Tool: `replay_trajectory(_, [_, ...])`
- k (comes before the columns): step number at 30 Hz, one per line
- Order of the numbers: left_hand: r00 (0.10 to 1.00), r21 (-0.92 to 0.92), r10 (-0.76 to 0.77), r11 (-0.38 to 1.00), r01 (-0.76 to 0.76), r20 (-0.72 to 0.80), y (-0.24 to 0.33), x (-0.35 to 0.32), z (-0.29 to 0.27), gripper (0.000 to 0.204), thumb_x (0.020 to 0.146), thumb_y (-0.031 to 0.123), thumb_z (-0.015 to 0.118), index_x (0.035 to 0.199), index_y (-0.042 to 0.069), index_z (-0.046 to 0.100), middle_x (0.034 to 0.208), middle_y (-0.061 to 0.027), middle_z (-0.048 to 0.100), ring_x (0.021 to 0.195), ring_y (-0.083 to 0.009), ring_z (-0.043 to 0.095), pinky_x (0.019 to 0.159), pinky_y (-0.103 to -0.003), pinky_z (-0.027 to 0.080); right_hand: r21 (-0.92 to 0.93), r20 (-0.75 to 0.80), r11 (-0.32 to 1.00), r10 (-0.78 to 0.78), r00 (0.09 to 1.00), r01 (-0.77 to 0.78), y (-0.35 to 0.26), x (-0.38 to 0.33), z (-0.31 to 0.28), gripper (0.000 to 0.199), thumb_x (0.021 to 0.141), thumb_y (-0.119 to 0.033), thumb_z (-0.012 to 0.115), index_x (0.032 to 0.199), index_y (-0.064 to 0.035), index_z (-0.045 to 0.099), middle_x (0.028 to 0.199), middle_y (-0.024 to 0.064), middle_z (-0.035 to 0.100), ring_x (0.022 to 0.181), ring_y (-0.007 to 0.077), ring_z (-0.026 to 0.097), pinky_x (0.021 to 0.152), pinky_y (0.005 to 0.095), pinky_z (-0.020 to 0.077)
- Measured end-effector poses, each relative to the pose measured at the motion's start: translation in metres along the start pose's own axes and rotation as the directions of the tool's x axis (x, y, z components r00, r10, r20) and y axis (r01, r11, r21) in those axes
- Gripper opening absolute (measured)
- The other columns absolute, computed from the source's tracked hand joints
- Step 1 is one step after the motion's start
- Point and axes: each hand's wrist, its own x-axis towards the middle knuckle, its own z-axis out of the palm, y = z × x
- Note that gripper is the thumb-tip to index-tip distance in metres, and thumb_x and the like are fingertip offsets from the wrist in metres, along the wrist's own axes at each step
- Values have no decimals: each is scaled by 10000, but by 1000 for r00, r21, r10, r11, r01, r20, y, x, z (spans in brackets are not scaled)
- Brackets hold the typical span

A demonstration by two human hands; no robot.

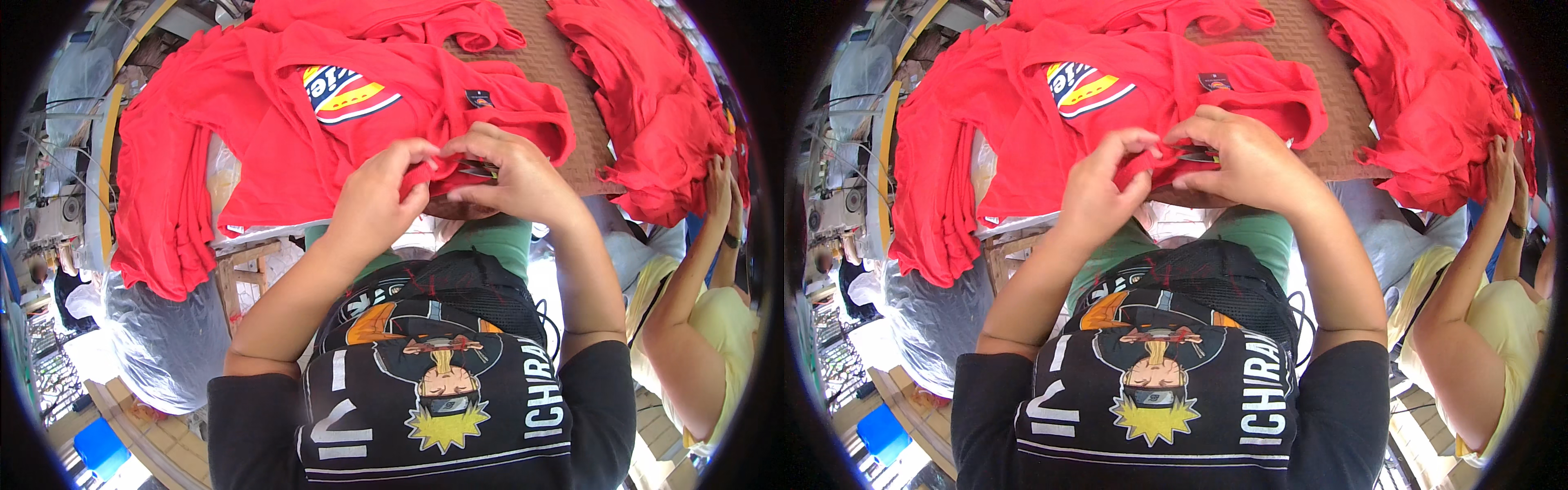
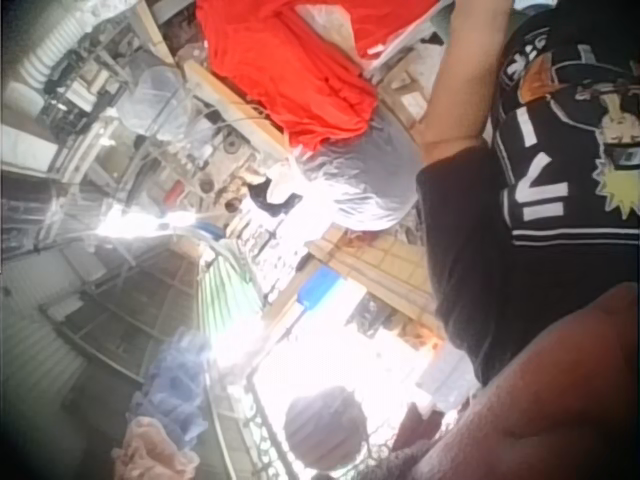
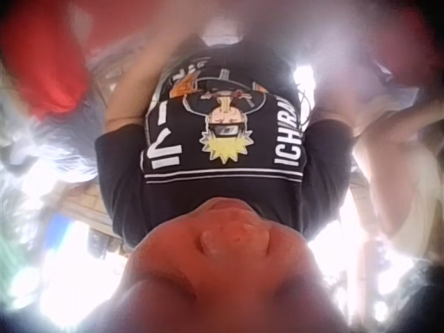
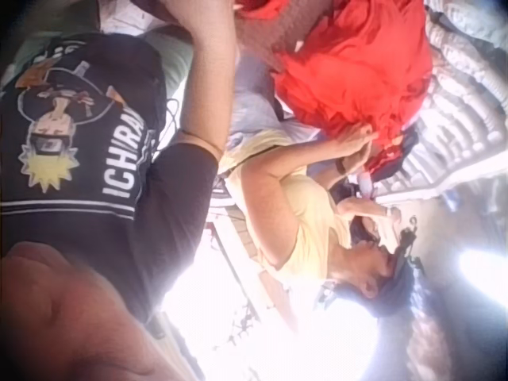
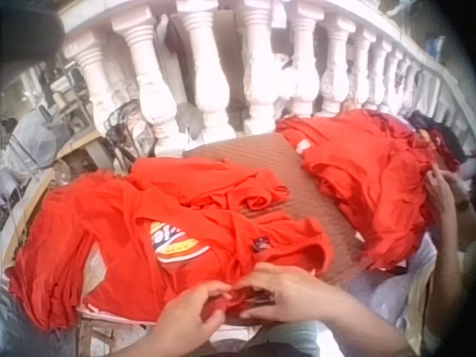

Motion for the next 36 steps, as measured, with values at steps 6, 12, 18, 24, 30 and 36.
replay_trajectory(6, [972, -294, -227, 927, 234, 59, 1, 5, -23, 190, 905, 54, 631, 1078, -15, 666, 1018, -42, 684, 952, -89, 612, 866, -244, 478, 206, -165, 971, 158, 974, -122, 9, 9, 6, 187, 793, -94, 759, 907, 8, 653, 759, 78, 599, 696, 155, 591, 663, 292, 478])
replay_trajectory(12, [948, -490, -292, 812, 317, 129, -1, 5, -25, 219, 905, 126, 665, 1061, -27, 677, 959, -35, 696, 892, -72, 609, 816, -234, 484, 206, -129, 951, 261, 957, -231, 8, 10, 5, 191, 810, -99, 745, 934, 8, 647, 810, 88, 612, 757, 155, 614, 709, 285, 486])
replay_trajectory(18, [962, -375, -256, 886, 272, 93, 9, 4, -26, 212, 902, 77, 656, 1093, -14, 667, 1005, -48, 677, 937, -94, 607, 851, -238, 469, -29, -222, 998, 40, 974, -47, -15, 5, -8, 279, 809, -114, 708, 1062, -35, 621, 910, 122, 624, 854, 286, 640, 748, 356, 504])
replay_trajectory(24, [982, -293, -171, 938, 187, 78, 17, 5, -29, 187, 889, 69, 659, 1061, 3, 692, 1002, -71, 666, 943, -124, 614, 849, -257, 472, 23, -70, 995, -99, 993, 101, -22, 6, -24, 301, 781, -92, 697, 1074, -43, 644, 935, 115, 629, 902, 308, 618, 778, 382, 491])
replay_trajectory(30, [984, -306, -145, 937, 171, 104, 17, 4, -30, 174, 885, 71, 663, 1045, 17, 704, 994, -72, 661, 936, -126, 608, 839, -262, 470, 23, -57, 987, -160, 985, 162, -18, 9, -22, 304, 761, -77, 702, 1062, -57, 667, 923, 99, 634, 895, 305, 610, 788, 394, 471])
replay_trajectory(36, [985, -298, -134, 941, 161, 110, 12, 3, -28, 167, 882, 72, 669, 1036, 18, 706, 986, -70, 659, 926, -122, 606, 836, -254, 464, 19, -42, 986, -168, 985, 169, -18, 10, -19, 252, 761, -65, 702, 1012, -74, 677, 897, 91, 634, 875, 295, 611, 779, 389, 465])
